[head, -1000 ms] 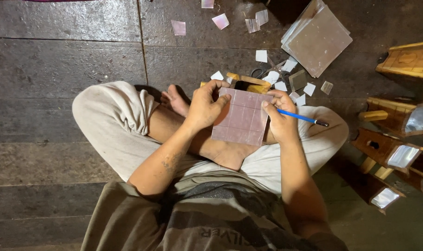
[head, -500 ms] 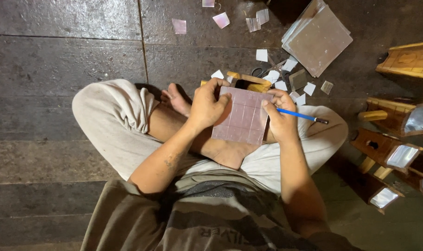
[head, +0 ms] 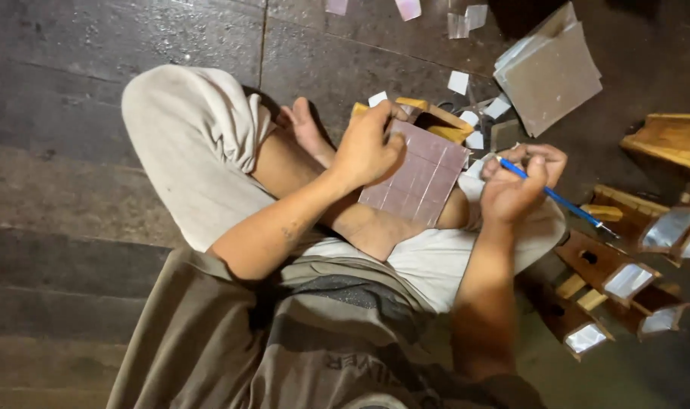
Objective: Marking and cutting thin sheets of material using a pencil and scissors to fit into wooden lantern frames while sitting on the floor.
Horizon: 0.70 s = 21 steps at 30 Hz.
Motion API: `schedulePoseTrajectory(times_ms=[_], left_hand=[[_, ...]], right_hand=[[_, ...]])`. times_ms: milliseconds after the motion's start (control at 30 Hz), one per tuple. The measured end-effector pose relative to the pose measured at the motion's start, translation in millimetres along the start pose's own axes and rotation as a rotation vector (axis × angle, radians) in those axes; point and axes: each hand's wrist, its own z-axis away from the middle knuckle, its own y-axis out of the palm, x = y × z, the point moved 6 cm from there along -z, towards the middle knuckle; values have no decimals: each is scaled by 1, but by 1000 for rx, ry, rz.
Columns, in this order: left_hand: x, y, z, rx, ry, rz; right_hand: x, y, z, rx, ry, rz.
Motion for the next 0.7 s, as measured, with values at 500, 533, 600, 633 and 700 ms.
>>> schedulePoseTrajectory(times_ms=[500, 533, 600, 633, 700], left_hand=[[4, -2, 0, 27, 4, 24], [3, -2, 1, 27, 4, 23], [2, -3, 2, 23, 8, 21], [3, -2, 1, 24, 8, 20], [4, -1, 0, 18, 14, 20]], right_hand=[[25, 58, 9, 403, -199, -203], [26, 59, 9, 403, -199, -204], [23, 58, 9, 374, -111, -193], [27, 67, 13, 373, -111, -193], [33, 83, 21, 318, -107, -16]])
